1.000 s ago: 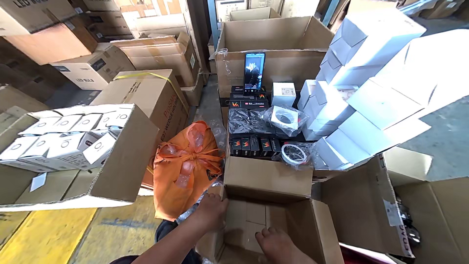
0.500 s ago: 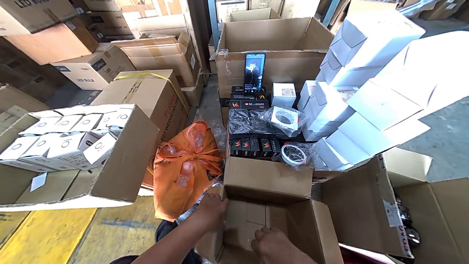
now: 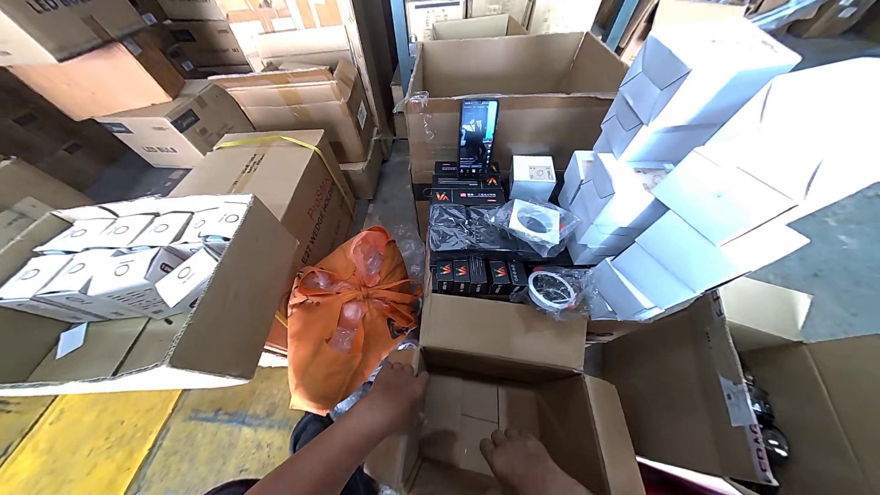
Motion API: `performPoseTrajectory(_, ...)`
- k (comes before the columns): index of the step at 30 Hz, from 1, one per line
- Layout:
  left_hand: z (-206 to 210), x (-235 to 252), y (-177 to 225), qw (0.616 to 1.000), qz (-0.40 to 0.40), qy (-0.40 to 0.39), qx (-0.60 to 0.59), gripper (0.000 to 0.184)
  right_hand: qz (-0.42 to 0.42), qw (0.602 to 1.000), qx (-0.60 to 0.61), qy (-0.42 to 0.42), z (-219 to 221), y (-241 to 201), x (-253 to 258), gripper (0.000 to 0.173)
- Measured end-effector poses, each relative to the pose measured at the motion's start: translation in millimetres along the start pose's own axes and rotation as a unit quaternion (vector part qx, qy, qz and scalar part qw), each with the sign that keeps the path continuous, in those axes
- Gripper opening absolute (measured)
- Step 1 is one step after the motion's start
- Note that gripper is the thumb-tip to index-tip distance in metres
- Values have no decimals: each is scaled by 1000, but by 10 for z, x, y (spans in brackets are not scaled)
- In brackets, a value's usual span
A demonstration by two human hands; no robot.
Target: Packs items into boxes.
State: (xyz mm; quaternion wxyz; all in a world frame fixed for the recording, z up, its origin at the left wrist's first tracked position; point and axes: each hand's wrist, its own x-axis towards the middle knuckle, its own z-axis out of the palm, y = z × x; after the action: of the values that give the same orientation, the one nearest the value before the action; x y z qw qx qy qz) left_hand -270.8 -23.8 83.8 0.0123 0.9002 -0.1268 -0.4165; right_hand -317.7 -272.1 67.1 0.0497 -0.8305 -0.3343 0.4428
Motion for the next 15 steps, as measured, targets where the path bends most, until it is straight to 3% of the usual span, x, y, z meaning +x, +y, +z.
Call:
performPoseTrajectory(6, -68, -89, 67, 1000, -17, 2, 6, 66, 4, 1000, 4, 4, -46, 2, 7, 54)
performPoseTrajectory(15, -50, -144, 161, 1000, 28, 6, 3, 68, 7, 1000, 1, -6, -29, -14, 7, 53)
